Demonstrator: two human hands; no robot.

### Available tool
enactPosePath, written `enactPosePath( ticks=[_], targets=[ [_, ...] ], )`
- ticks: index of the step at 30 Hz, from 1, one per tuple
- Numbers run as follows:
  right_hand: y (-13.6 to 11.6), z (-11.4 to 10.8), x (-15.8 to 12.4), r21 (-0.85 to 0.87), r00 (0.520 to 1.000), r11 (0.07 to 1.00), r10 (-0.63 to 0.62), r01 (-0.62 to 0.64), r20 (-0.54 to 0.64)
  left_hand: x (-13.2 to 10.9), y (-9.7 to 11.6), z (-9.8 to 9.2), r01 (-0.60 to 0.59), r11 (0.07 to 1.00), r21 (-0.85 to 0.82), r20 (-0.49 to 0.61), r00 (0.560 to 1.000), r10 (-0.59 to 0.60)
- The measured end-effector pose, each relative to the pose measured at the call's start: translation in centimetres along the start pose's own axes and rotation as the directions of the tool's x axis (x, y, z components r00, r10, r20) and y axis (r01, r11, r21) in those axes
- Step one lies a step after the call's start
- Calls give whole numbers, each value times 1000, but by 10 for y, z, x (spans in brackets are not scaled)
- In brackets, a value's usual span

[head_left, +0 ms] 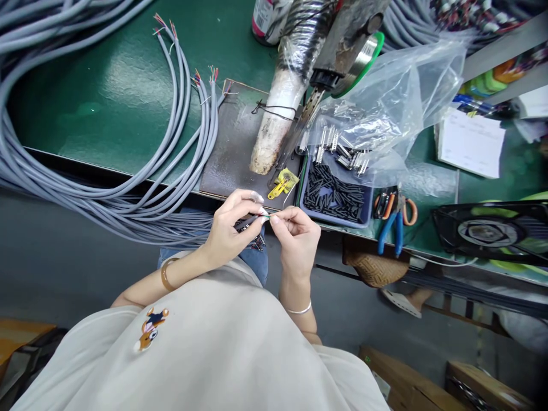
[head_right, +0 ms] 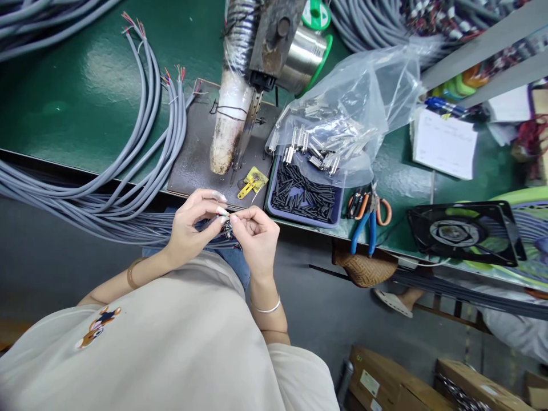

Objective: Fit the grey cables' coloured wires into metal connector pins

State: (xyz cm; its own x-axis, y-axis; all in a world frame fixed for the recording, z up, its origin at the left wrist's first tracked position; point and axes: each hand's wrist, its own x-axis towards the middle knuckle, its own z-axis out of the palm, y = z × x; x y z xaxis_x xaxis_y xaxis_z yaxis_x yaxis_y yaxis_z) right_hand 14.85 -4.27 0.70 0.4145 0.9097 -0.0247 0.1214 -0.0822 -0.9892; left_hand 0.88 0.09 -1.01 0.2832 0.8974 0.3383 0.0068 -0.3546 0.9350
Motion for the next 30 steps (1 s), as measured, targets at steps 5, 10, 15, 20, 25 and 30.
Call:
enactPosePath(
  ticks=[5, 10, 15, 20, 25, 30],
  targets=[
    [0, 5, -4, -115, 991, 986, -122, 116, -47, 0, 4, 2, 126, 986, -107, 6, 992, -127],
    [6, 5, -11, -346, 955, 894, -297, 285, 20, 6, 8, 1, 515, 703, -490, 207, 852, -480],
    [6, -6, -9, -228, 973, 949, -229, 217, -27, 10, 7, -3, 572, 608, -551, 249, 807, -535],
    [-3, -11, -3, -160, 988, 976, -138, 147, 63, 9, 9, -2, 577, 614, -538, 253, 806, -536],
    [-5, -5, -2, -296, 978, 936, -155, 190, 137, 10, 11, -1, 548, 675, -493, 232, 831, -506],
    [-7, -18, -5, -361, 936, 865, -345, 348, 75, 11, 11, -4, 516, 742, -427, 187, 854, -486]
  ],
)
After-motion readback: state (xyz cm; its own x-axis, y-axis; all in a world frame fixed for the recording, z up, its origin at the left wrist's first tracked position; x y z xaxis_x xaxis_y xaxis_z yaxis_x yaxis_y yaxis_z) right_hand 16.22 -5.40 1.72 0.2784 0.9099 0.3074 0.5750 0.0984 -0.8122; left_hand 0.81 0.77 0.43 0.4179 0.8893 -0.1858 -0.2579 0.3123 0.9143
